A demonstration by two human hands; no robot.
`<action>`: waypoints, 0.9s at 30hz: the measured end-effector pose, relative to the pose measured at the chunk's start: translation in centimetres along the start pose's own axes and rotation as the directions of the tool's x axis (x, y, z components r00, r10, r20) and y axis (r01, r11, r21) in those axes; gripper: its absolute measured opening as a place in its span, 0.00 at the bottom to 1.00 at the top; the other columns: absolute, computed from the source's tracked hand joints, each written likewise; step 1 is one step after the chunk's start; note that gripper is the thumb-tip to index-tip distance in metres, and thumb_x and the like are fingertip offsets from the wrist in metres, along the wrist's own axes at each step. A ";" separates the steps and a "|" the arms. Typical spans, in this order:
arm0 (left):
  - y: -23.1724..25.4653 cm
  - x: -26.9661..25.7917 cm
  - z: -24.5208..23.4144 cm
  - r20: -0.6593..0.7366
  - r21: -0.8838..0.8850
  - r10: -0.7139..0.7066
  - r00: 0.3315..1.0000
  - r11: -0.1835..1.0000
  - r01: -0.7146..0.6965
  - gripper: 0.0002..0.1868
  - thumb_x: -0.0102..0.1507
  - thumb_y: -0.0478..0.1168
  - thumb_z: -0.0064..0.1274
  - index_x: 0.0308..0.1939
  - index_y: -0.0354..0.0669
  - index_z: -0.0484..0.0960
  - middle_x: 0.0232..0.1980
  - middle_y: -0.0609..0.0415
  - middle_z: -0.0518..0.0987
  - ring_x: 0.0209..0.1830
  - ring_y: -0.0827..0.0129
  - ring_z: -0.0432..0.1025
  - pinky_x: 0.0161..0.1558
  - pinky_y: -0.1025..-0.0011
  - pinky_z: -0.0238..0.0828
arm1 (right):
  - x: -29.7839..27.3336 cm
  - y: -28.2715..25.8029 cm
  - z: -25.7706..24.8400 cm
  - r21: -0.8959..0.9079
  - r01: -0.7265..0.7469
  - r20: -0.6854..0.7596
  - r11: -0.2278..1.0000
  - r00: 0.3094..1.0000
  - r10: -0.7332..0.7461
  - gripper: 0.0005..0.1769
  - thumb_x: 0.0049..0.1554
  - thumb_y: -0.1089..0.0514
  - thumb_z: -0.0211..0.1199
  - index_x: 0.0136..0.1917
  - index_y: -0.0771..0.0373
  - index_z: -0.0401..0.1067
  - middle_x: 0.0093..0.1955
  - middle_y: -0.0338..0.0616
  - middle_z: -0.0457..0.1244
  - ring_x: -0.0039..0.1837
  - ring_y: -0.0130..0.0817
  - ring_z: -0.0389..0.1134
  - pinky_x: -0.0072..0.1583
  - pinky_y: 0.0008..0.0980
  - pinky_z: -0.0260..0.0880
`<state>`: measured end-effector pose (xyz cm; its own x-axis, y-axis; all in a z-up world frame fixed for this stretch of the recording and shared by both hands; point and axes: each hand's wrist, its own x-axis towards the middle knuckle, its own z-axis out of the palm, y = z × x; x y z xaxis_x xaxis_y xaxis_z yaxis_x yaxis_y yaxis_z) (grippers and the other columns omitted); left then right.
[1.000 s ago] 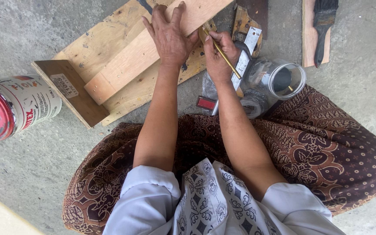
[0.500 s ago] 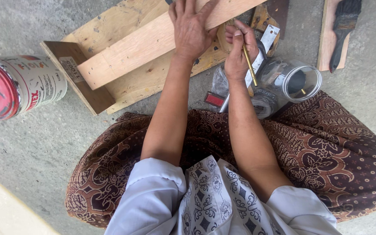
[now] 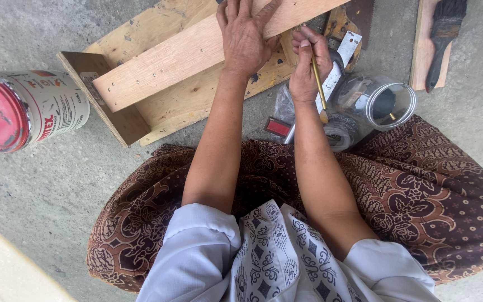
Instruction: The person saws through a piece of wood held against a wooden frame on the floor, using a handsaw.
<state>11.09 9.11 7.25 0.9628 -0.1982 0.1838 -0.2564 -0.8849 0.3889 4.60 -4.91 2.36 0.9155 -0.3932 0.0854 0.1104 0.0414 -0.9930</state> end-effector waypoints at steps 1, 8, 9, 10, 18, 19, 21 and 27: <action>0.0 0.1 0.1 0.010 0.004 -0.007 1.000 1.000 0.007 0.41 0.48 0.48 0.76 0.65 0.63 0.79 0.68 0.47 0.69 0.72 0.50 0.57 0.74 0.44 0.44 | -0.1 0.1 0.0 0.014 0.002 0.001 1.000 1.000 -0.002 0.16 0.68 0.62 0.49 0.63 0.69 0.72 0.56 0.52 0.71 0.57 0.36 0.74 0.59 0.35 0.78; 0.0 0.4 -0.7 0.035 -0.006 -0.017 0.999 1.000 0.017 0.42 0.46 0.48 0.77 0.65 0.64 0.79 0.70 0.48 0.68 0.71 0.50 0.58 0.73 0.47 0.46 | -0.7 1.3 -0.6 0.084 -0.022 -0.029 0.996 0.999 0.024 0.21 0.66 0.60 0.48 0.64 0.70 0.75 0.49 0.49 0.71 0.50 0.30 0.70 0.53 0.30 0.72; 0.0 0.5 -0.7 0.045 -0.005 -0.026 0.999 1.000 0.026 0.42 0.46 0.47 0.77 0.65 0.64 0.79 0.70 0.49 0.68 0.72 0.50 0.58 0.73 0.47 0.46 | -0.7 1.2 -0.5 0.090 -0.032 -0.039 0.995 0.999 0.036 0.21 0.65 0.60 0.48 0.63 0.70 0.76 0.48 0.49 0.70 0.49 0.29 0.69 0.52 0.29 0.71; 0.1 0.5 -0.8 0.042 -0.004 -0.029 0.999 1.000 0.030 0.43 0.45 0.47 0.77 0.65 0.64 0.79 0.70 0.50 0.68 0.71 0.51 0.59 0.73 0.48 0.46 | -0.7 1.2 -0.4 0.086 -0.035 -0.054 0.996 0.998 0.040 0.17 0.64 0.61 0.49 0.60 0.70 0.73 0.47 0.49 0.70 0.49 0.29 0.70 0.52 0.28 0.73; 0.4 0.8 -1.2 0.061 0.004 -0.053 0.997 0.999 0.053 0.44 0.43 0.47 0.78 0.64 0.66 0.81 0.69 0.55 0.69 0.68 0.55 0.61 0.73 0.52 0.48 | -0.3 -0.5 0.0 -0.126 0.020 -0.050 0.992 0.998 -0.026 0.01 0.61 0.69 0.58 0.48 0.69 0.69 0.45 0.49 0.72 0.49 0.29 0.76 0.51 0.27 0.78; 0.4 0.8 -1.2 0.068 -0.001 -0.059 0.996 0.998 0.059 0.44 0.43 0.47 0.78 0.64 0.67 0.80 0.69 0.56 0.69 0.68 0.55 0.61 0.73 0.52 0.48 | -0.3 -0.6 0.0 -0.167 0.016 -0.055 0.986 0.998 -0.026 0.01 0.60 0.69 0.58 0.47 0.69 0.70 0.44 0.49 0.72 0.47 0.28 0.76 0.49 0.27 0.78; 0.3 0.8 -1.2 0.079 -0.008 -0.072 0.994 0.997 0.073 0.44 0.44 0.48 0.78 0.65 0.68 0.80 0.68 0.57 0.70 0.68 0.56 0.62 0.73 0.52 0.48 | 0.0 -0.8 0.2 -0.245 0.013 -0.063 0.969 0.998 -0.029 0.01 0.58 0.69 0.59 0.45 0.68 0.71 0.41 0.48 0.72 0.43 0.26 0.75 0.44 0.26 0.76; 0.2 0.6 -0.9 0.008 -0.036 -0.049 0.999 0.998 0.049 0.43 0.43 0.50 0.80 0.63 0.69 0.81 0.68 0.58 0.70 0.67 0.58 0.61 0.72 0.53 0.49 | 0.6 -1.3 0.3 -0.294 -0.018 -0.022 0.956 1.000 0.012 0.01 0.59 0.68 0.61 0.44 0.67 0.71 0.39 0.45 0.72 0.40 0.23 0.74 0.42 0.25 0.76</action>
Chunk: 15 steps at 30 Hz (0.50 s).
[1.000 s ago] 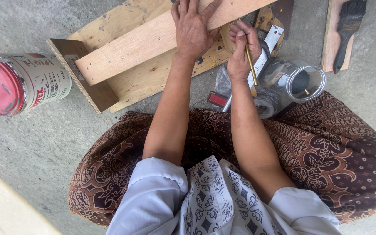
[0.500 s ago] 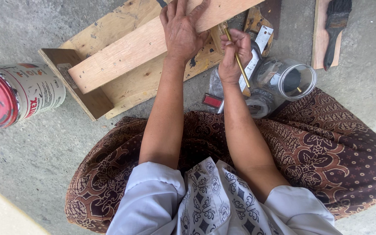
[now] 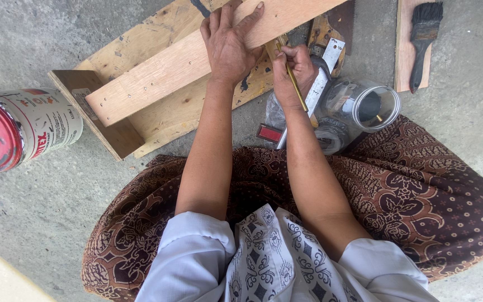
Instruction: The person saws through a piece of wood held against a wooden frame on the floor, using a handsaw.
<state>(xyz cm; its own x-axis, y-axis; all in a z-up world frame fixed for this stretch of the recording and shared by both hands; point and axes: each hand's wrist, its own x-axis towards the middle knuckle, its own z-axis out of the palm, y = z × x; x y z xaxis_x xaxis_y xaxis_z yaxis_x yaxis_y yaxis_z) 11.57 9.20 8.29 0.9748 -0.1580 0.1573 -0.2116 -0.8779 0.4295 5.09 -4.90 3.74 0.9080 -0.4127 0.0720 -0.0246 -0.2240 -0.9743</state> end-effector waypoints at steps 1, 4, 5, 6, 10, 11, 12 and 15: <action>0.0 0.0 0.1 0.008 0.001 -0.004 1.000 1.000 0.004 0.43 0.43 0.50 0.80 0.63 0.68 0.81 0.68 0.58 0.70 0.67 0.58 0.61 0.72 0.53 0.49 | 0.0 -0.1 -0.1 -0.015 0.007 0.001 1.000 1.000 -0.007 0.00 0.58 0.68 0.61 0.44 0.67 0.71 0.39 0.45 0.72 0.40 0.23 0.74 0.42 0.25 0.75; 0.0 0.0 0.1 0.027 0.009 -0.010 1.000 1.000 0.010 0.44 0.42 0.49 0.79 0.63 0.68 0.81 0.68 0.59 0.70 0.67 0.58 0.61 0.72 0.53 0.49 | 0.1 -0.3 -0.2 -0.048 0.010 0.006 0.999 1.000 -0.010 0.01 0.57 0.67 0.62 0.44 0.68 0.72 0.38 0.44 0.71 0.39 0.23 0.73 0.41 0.26 0.73; -0.1 0.0 0.1 0.031 0.014 -0.010 0.999 1.000 0.009 0.44 0.42 0.49 0.79 0.64 0.68 0.81 0.68 0.59 0.70 0.67 0.58 0.61 0.72 0.53 0.49 | 0.1 -0.4 -0.1 -0.049 -0.002 0.008 0.999 1.000 0.003 0.01 0.57 0.67 0.62 0.44 0.68 0.72 0.36 0.44 0.70 0.38 0.23 0.72 0.41 0.26 0.72; -0.1 0.0 0.1 0.036 0.019 -0.009 0.999 1.000 0.008 0.44 0.43 0.49 0.79 0.64 0.68 0.81 0.68 0.59 0.70 0.67 0.58 0.61 0.72 0.53 0.49 | 0.2 -0.4 -0.1 -0.051 -0.015 0.009 0.999 1.000 0.015 0.02 0.57 0.66 0.63 0.44 0.68 0.72 0.35 0.43 0.69 0.37 0.23 0.71 0.40 0.26 0.71; -0.1 0.1 0.2 0.019 0.019 -0.005 1.000 1.000 0.005 0.44 0.42 0.49 0.79 0.63 0.68 0.81 0.68 0.58 0.70 0.67 0.58 0.61 0.72 0.53 0.49 | 0.3 -0.6 -0.2 -0.077 0.015 0.017 0.997 1.000 -0.014 0.02 0.56 0.66 0.63 0.44 0.68 0.72 0.34 0.44 0.69 0.37 0.24 0.71 0.40 0.27 0.72; -0.1 0.0 0.3 0.015 0.021 -0.002 1.000 1.000 0.002 0.44 0.42 0.49 0.79 0.63 0.68 0.81 0.68 0.59 0.69 0.67 0.58 0.61 0.72 0.53 0.49 | 0.3 -0.6 -0.2 -0.082 0.012 0.016 0.997 1.000 -0.011 0.02 0.56 0.66 0.63 0.43 0.68 0.72 0.34 0.44 0.68 0.37 0.24 0.71 0.40 0.27 0.71; -0.1 0.0 0.3 0.011 0.023 0.001 1.000 1.000 -0.001 0.44 0.42 0.49 0.79 0.63 0.68 0.81 0.68 0.59 0.69 0.67 0.58 0.61 0.72 0.53 0.49 | 0.2 -0.5 -0.2 -0.086 0.009 0.014 0.996 1.000 -0.008 0.02 0.56 0.66 0.63 0.43 0.68 0.72 0.34 0.44 0.68 0.36 0.24 0.71 0.40 0.27 0.71; -0.2 -0.1 0.3 -0.018 0.011 0.012 1.000 1.000 -0.012 0.44 0.42 0.50 0.79 0.63 0.69 0.81 0.68 0.59 0.69 0.68 0.59 0.61 0.73 0.53 0.49 | 0.2 -0.5 -0.2 -0.088 0.009 0.026 0.996 1.000 -0.007 0.02 0.57 0.66 0.62 0.44 0.68 0.72 0.35 0.45 0.69 0.37 0.25 0.72 0.41 0.27 0.72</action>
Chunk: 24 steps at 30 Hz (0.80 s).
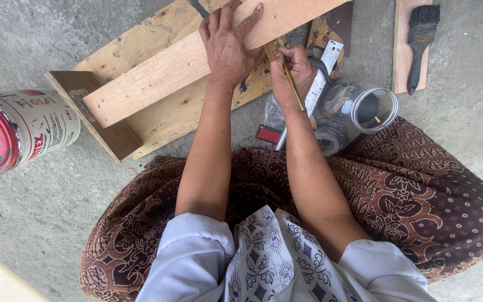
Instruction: The person saws through a piece of wood held against a wooden frame on the floor, using a handsaw.
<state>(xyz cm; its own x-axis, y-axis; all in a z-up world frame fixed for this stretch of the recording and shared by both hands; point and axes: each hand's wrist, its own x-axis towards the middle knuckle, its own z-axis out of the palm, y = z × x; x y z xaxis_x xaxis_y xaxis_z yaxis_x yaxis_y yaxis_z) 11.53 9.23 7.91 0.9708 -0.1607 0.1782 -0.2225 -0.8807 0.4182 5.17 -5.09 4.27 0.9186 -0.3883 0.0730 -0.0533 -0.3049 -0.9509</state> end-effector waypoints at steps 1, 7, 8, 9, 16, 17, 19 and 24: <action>0.0 0.0 0.0 0.005 0.000 -0.002 1.000 1.000 0.002 0.44 0.42 0.50 0.80 0.63 0.69 0.81 0.68 0.59 0.69 0.67 0.59 0.61 0.72 0.53 0.49 | 0.0 0.0 0.0 0.029 0.010 -0.004 1.000 1.000 -0.010 0.02 0.57 0.66 0.62 0.45 0.68 0.72 0.37 0.46 0.70 0.39 0.25 0.73 0.42 0.27 0.73; -0.1 0.1 -0.2 0.034 0.010 -0.015 0.999 1.000 0.015 0.44 0.43 0.49 0.79 0.64 0.69 0.81 0.68 0.61 0.70 0.67 0.60 0.62 0.73 0.53 0.48 | -0.4 -0.1 0.1 0.075 0.012 -0.011 0.997 1.000 -0.011 0.03 0.58 0.66 0.61 0.46 0.68 0.71 0.43 0.49 0.73 0.41 0.26 0.74 0.44 0.27 0.75; -0.1 0.1 -0.2 0.035 0.011 -0.015 0.999 1.000 0.014 0.44 0.43 0.49 0.79 0.64 0.69 0.81 0.68 0.61 0.70 0.67 0.59 0.62 0.73 0.53 0.48 | -0.4 -0.1 0.1 0.074 0.004 -0.007 0.997 1.000 -0.003 0.03 0.58 0.67 0.61 0.47 0.68 0.71 0.43 0.49 0.73 0.41 0.26 0.75 0.44 0.27 0.75; -0.1 0.1 -0.1 0.036 0.012 -0.014 0.999 1.000 0.014 0.45 0.43 0.48 0.79 0.64 0.70 0.81 0.67 0.61 0.70 0.67 0.59 0.62 0.73 0.53 0.48 | -0.3 -0.2 0.1 0.073 -0.005 -0.003 0.997 1.000 0.005 0.03 0.58 0.67 0.61 0.47 0.69 0.72 0.43 0.49 0.73 0.41 0.26 0.75 0.44 0.27 0.75; -0.1 0.3 0.0 0.028 -0.002 -0.026 0.999 1.000 0.026 0.43 0.42 0.51 0.79 0.62 0.70 0.81 0.67 0.59 0.70 0.67 0.59 0.62 0.72 0.54 0.49 | -0.2 0.5 0.3 0.079 0.007 -0.013 0.997 1.000 -0.006 0.01 0.60 0.66 0.61 0.46 0.67 0.71 0.42 0.47 0.73 0.41 0.24 0.74 0.43 0.26 0.75; -0.1 0.3 -0.1 0.023 -0.003 -0.018 1.000 1.000 0.018 0.43 0.43 0.51 0.79 0.62 0.70 0.81 0.67 0.58 0.70 0.67 0.58 0.62 0.72 0.54 0.49 | -0.3 0.5 0.3 0.078 0.024 -0.014 0.997 1.000 -0.023 0.01 0.60 0.66 0.61 0.46 0.67 0.71 0.42 0.47 0.73 0.42 0.24 0.75 0.43 0.26 0.75; -0.1 0.1 -0.1 0.029 0.003 -0.020 0.999 1.000 0.020 0.42 0.43 0.51 0.79 0.62 0.70 0.81 0.67 0.58 0.70 0.67 0.58 0.62 0.72 0.54 0.49 | -0.4 0.5 0.2 0.066 0.011 -0.001 0.998 1.000 -0.011 0.01 0.60 0.66 0.61 0.47 0.67 0.72 0.41 0.47 0.73 0.41 0.24 0.74 0.43 0.25 0.75; 0.0 0.3 0.0 0.022 0.012 -0.019 1.000 1.000 0.019 0.43 0.42 0.49 0.78 0.63 0.70 0.81 0.67 0.58 0.70 0.67 0.58 0.62 0.72 0.54 0.49 | -0.4 0.5 0.2 0.104 -0.015 0.018 0.994 1.000 0.013 0.01 0.60 0.66 0.61 0.46 0.67 0.71 0.42 0.46 0.72 0.40 0.22 0.71 0.41 0.25 0.72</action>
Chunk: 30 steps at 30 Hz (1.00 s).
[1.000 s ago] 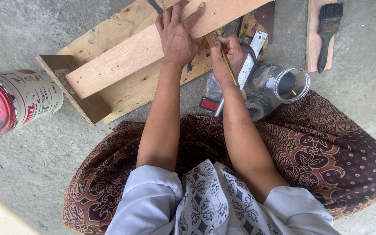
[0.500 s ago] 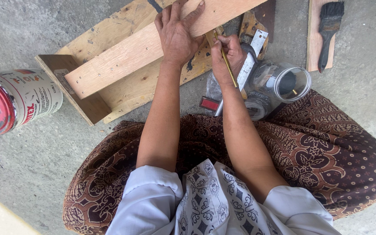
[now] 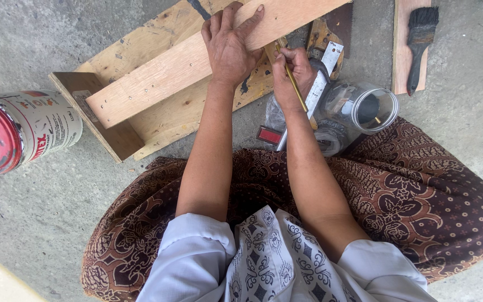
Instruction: The person saws through a piece of wood held against a wooden frame on the floor, using a handsaw.
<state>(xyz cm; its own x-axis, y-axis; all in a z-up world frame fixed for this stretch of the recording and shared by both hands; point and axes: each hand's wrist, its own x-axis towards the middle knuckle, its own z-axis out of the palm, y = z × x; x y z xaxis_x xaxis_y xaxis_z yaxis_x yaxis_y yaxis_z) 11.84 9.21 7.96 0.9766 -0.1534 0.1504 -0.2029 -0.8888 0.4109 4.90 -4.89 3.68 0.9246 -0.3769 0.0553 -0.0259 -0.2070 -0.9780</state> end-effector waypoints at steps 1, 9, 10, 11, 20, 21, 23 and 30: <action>0.0 0.0 0.0 -0.003 -0.006 0.003 1.000 1.000 -0.003 0.43 0.43 0.50 0.78 0.63 0.70 0.81 0.67 0.58 0.70 0.67 0.58 0.62 0.72 0.53 0.49 | 0.0 0.0 0.0 0.000 0.028 -0.010 1.000 1.000 -0.028 0.01 0.61 0.66 0.61 0.47 0.67 0.71 0.43 0.46 0.72 0.42 0.23 0.72 0.43 0.25 0.73; 0.1 -0.1 -0.2 0.006 -0.008 0.002 1.000 1.000 -0.002 0.43 0.42 0.49 0.78 0.63 0.70 0.82 0.67 0.59 0.70 0.67 0.58 0.62 0.73 0.53 0.49 | 0.0 0.4 0.0 0.052 0.030 -0.006 0.998 1.000 -0.030 0.00 0.62 0.67 0.61 0.48 0.66 0.71 0.45 0.47 0.73 0.45 0.24 0.75 0.45 0.26 0.78; 0.0 0.0 -0.2 0.001 -0.014 0.005 1.000 1.000 -0.005 0.42 0.43 0.50 0.78 0.62 0.70 0.82 0.67 0.59 0.70 0.67 0.58 0.62 0.73 0.53 0.48 | 0.0 0.5 0.0 0.063 0.042 -0.011 0.997 0.999 -0.042 0.00 0.62 0.67 0.60 0.48 0.66 0.71 0.46 0.47 0.73 0.46 0.25 0.75 0.47 0.26 0.77; 0.0 0.0 -0.2 -0.005 -0.019 0.008 1.000 1.000 -0.008 0.42 0.43 0.50 0.78 0.62 0.70 0.82 0.67 0.59 0.70 0.67 0.58 0.62 0.73 0.53 0.48 | -0.1 0.5 -0.1 0.074 0.054 -0.017 0.996 0.998 -0.053 0.01 0.63 0.67 0.60 0.49 0.67 0.71 0.46 0.48 0.73 0.47 0.25 0.75 0.48 0.26 0.77; 0.2 -0.1 -0.3 0.005 -0.015 -0.011 1.000 1.000 0.011 0.42 0.42 0.49 0.78 0.61 0.70 0.82 0.67 0.59 0.70 0.67 0.59 0.62 0.74 0.53 0.48 | -0.1 0.6 0.1 0.117 0.007 -0.012 0.993 1.000 -0.006 0.01 0.63 0.67 0.59 0.49 0.67 0.70 0.46 0.49 0.73 0.48 0.28 0.76 0.49 0.28 0.78; 0.2 -0.1 -0.3 -0.005 -0.025 -0.010 1.000 1.000 0.010 0.42 0.42 0.49 0.78 0.61 0.70 0.82 0.66 0.59 0.70 0.67 0.59 0.62 0.74 0.53 0.48 | -0.2 0.8 0.1 0.173 0.036 -0.025 0.984 0.999 -0.032 0.01 0.63 0.67 0.58 0.49 0.67 0.70 0.47 0.49 0.73 0.49 0.28 0.77 0.50 0.28 0.80; 0.2 0.1 -0.3 0.014 -0.028 -0.018 1.000 0.999 0.018 0.42 0.43 0.48 0.78 0.62 0.70 0.82 0.67 0.60 0.70 0.67 0.59 0.62 0.75 0.55 0.49 | 0.2 1.0 0.0 0.136 0.038 -0.015 0.990 0.999 -0.036 0.01 0.64 0.67 0.58 0.49 0.67 0.70 0.46 0.49 0.73 0.50 0.29 0.77 0.51 0.29 0.81; 0.2 -0.1 -0.2 0.024 -0.023 -0.029 0.999 0.999 0.029 0.42 0.43 0.49 0.78 0.62 0.71 0.81 0.68 0.58 0.69 0.69 0.58 0.61 0.75 0.51 0.45 | 0.1 1.0 0.0 0.018 0.047 -0.009 0.999 0.999 -0.047 0.00 0.62 0.68 0.60 0.47 0.66 0.71 0.44 0.50 0.73 0.46 0.30 0.77 0.47 0.28 0.79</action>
<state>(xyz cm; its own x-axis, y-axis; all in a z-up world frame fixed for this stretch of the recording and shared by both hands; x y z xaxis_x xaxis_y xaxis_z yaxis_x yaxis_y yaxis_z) 11.72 9.10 8.24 0.9835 -0.1383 0.1166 -0.1758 -0.8829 0.4354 4.97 -5.17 2.68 0.9215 -0.3745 0.1029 0.0245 -0.2082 -0.9778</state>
